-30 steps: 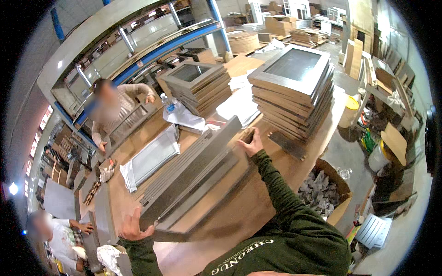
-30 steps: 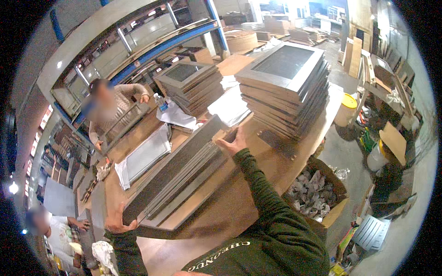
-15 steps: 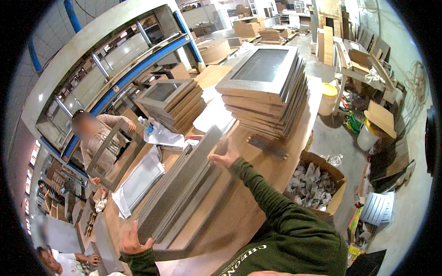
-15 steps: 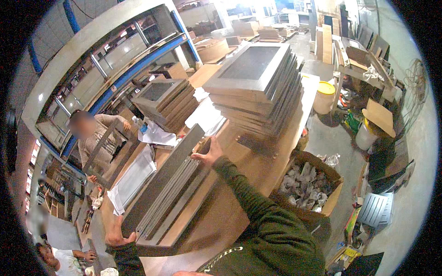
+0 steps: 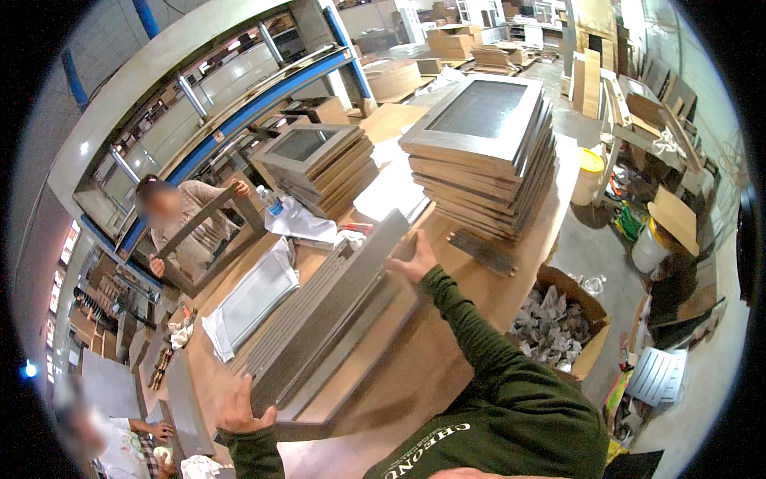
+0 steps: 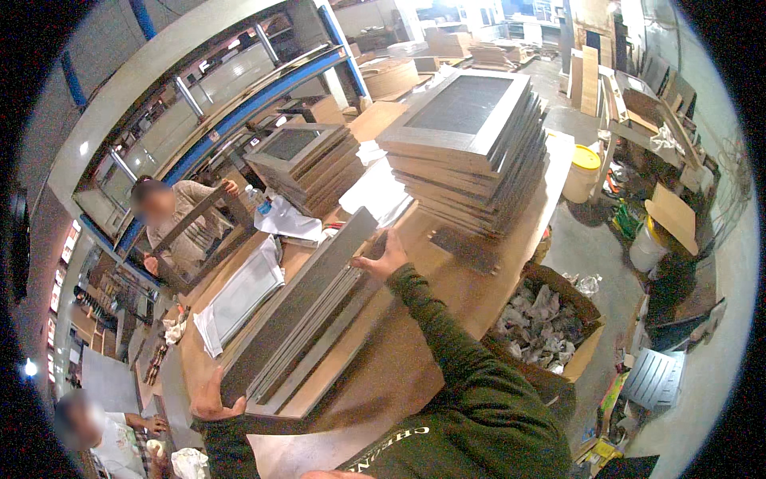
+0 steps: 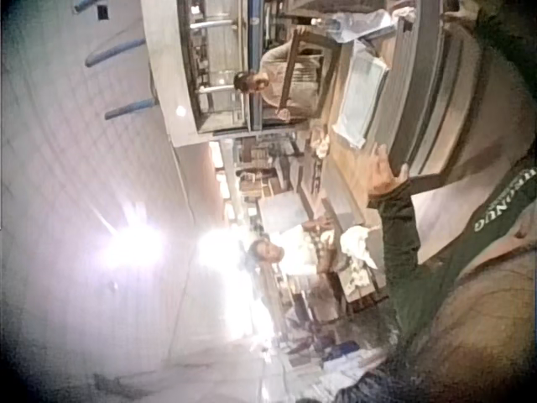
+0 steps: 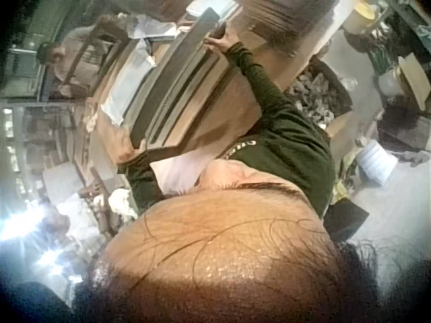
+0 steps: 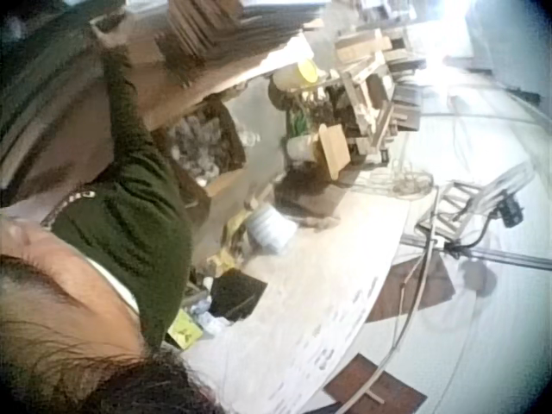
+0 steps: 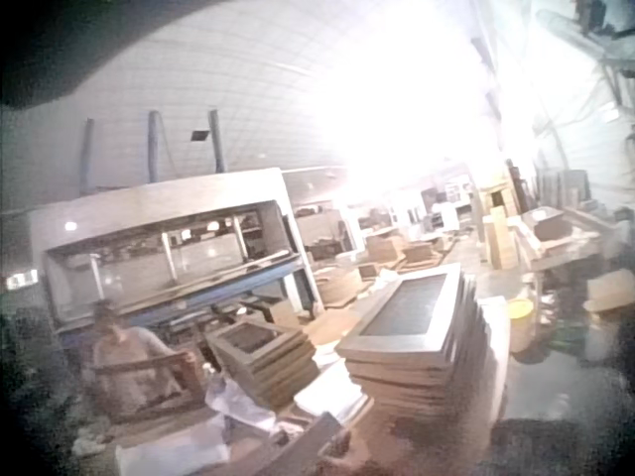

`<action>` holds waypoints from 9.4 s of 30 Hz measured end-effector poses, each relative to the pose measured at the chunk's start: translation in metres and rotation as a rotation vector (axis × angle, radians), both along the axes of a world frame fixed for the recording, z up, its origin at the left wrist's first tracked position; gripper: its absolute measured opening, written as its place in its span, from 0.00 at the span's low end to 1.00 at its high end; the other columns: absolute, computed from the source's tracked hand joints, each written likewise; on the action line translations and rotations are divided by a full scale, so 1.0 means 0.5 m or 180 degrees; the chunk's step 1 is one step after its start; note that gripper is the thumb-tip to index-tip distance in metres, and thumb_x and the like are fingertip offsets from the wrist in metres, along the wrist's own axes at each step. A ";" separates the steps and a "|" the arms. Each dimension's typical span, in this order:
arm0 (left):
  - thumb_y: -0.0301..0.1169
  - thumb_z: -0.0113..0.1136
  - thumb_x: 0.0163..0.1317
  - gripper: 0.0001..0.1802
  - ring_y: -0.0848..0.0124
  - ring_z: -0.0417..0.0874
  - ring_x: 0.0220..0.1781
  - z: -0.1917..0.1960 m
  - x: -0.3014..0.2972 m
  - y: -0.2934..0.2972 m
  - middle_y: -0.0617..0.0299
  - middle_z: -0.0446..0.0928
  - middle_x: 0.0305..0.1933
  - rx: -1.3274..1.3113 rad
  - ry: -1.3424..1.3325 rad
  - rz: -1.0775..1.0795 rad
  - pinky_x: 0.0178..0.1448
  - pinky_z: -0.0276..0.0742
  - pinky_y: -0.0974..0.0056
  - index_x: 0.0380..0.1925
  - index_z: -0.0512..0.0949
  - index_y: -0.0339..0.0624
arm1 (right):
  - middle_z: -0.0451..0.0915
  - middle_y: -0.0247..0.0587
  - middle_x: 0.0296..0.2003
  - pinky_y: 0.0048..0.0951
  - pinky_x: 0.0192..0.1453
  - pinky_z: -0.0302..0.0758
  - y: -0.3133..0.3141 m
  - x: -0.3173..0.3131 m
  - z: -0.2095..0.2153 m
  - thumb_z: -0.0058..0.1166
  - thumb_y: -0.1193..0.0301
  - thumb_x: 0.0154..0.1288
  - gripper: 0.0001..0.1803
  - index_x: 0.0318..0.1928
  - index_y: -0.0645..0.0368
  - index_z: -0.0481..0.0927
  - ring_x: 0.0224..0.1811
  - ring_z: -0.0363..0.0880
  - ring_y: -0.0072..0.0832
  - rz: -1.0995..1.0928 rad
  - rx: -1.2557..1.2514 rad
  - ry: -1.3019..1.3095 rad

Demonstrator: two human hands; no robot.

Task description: The person handles and organizes wooden frame components and panels on a workbench, placing items into a box and arranging finished pieces in a stack.

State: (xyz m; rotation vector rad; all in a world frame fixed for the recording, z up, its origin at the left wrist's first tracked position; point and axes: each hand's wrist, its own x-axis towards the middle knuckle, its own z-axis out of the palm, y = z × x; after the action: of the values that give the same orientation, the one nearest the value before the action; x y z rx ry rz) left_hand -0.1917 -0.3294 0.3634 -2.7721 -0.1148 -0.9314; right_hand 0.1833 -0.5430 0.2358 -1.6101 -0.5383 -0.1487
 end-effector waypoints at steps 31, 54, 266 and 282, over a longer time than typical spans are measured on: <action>0.53 0.51 0.48 0.30 0.73 0.64 0.13 0.038 -0.034 -0.021 0.66 0.61 0.15 0.0358 0.0424 0.0069 0.16 0.62 0.68 0.51 0.68 0.53 | 0.72 0.46 0.22 0.36 0.33 0.68 0.096 0.211 0.175 0.40 0.55 0.61 0.20 0.28 0.61 0.73 0.27 0.72 0.39 0.0837 -0.2662 -0.2289; 0.53 0.62 0.39 0.37 0.66 0.74 0.27 0.014 -0.117 0.016 0.59 0.72 0.26 -0.0535 -0.0604 0.0521 0.30 0.71 0.64 0.47 0.70 0.44 | 0.75 0.52 0.21 0.37 0.33 0.70 0.090 0.075 0.236 0.47 0.56 0.57 0.20 0.26 0.61 0.77 0.28 0.76 0.42 0.0606 -0.3078 -0.1453; 0.48 0.61 0.45 0.34 0.61 0.71 0.53 -0.077 -0.218 -0.064 0.52 0.70 0.51 -0.2635 0.1562 0.0295 0.54 0.68 0.60 0.50 0.67 0.42 | 0.53 0.52 0.59 0.40 0.61 0.53 -0.134 -0.144 -0.161 0.36 0.47 0.60 0.39 0.60 0.65 0.48 0.60 0.53 0.38 0.1928 0.2982 0.0763; 0.41 0.49 0.58 0.25 0.66 0.72 0.48 -0.536 -0.482 -0.131 0.53 0.69 0.49 -0.7656 -0.1563 0.0911 0.51 0.68 0.65 0.53 0.64 0.41 | 0.60 0.47 0.57 0.40 0.61 0.58 -0.222 -0.285 -0.145 0.35 0.58 0.62 0.25 0.54 0.62 0.63 0.59 0.57 0.36 0.1548 0.3189 0.1192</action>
State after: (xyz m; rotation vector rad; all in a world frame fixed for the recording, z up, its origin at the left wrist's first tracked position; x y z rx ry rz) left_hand -0.4327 -0.3948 0.0954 -2.8949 -3.5839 -1.9586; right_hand 0.0407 -0.6541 0.1634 -0.4852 -0.4358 0.2237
